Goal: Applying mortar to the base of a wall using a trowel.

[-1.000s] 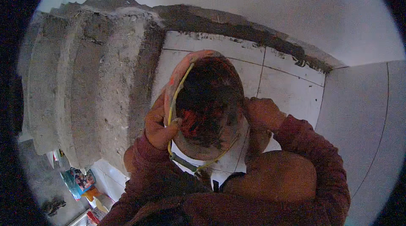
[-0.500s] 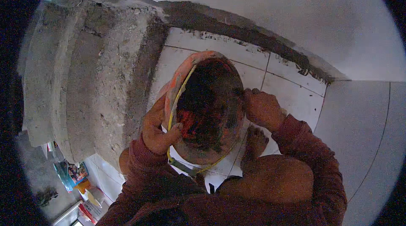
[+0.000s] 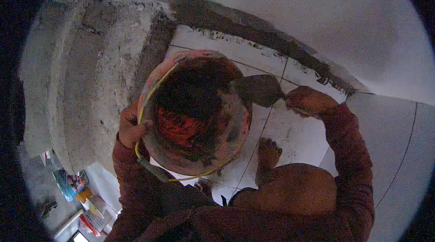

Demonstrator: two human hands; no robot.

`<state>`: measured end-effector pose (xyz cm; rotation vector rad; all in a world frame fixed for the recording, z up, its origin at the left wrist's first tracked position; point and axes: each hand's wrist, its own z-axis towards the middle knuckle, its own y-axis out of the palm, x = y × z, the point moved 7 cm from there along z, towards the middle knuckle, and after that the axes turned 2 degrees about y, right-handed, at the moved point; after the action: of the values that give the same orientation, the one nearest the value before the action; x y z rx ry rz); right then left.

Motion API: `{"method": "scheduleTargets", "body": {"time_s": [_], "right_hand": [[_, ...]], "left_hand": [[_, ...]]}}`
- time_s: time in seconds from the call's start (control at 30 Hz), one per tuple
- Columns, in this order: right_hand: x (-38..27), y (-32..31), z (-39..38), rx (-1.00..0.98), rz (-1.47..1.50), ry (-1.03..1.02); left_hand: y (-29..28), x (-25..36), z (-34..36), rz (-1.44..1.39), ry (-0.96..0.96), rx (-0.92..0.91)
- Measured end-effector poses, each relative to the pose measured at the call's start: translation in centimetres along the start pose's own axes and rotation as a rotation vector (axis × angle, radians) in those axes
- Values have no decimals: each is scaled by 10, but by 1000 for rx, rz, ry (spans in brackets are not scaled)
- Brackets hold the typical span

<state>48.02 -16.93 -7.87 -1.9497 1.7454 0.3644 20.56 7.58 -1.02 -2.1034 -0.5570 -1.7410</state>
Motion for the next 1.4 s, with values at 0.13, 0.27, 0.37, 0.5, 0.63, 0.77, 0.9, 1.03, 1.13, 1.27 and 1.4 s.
{"method": "scheduleTargets", "body": {"time_s": [0.13, 0.27, 0.37, 0.5, 0.63, 0.77, 0.9, 1.03, 1.13, 1.27, 1.4], "right_hand": [[24, -28, -24, 220, -224, -27], [-23, -3, -58, 345, -840, -394], [-31, 22, -53, 316, -940, -379], [-26, 25, -31, 368, -1027, -307], [-35, 12, -28, 425, -977, -315], [-31, 7, -18, 493, -983, -280], [-41, -3, -22, 743, -871, -551], [-72, -1, 4, 779, -826, -590], [-92, 9, 49, 672, -805, -617], [-134, 29, 106, 529, -664, -723], [-159, 40, 171, 381, -493, -708]], "left_hand": [[7, 1, 1, -2, -27, 145], [20, 9, 2, 15, -22, 155], [40, 20, 5, -25, -35, 179], [50, 27, 12, 136, 122, 84], [53, 37, 6, 249, 170, -28], [46, 26, 10, 196, 90, -33], [39, 20, -1, 101, 32, 67], [22, 21, -16, 236, -1, 201], [-1, -6, -49, -32, -162, 397], [-18, -25, -111, 19, -180, 637], [-8, -9, -146, 86, -162, 669]]}}
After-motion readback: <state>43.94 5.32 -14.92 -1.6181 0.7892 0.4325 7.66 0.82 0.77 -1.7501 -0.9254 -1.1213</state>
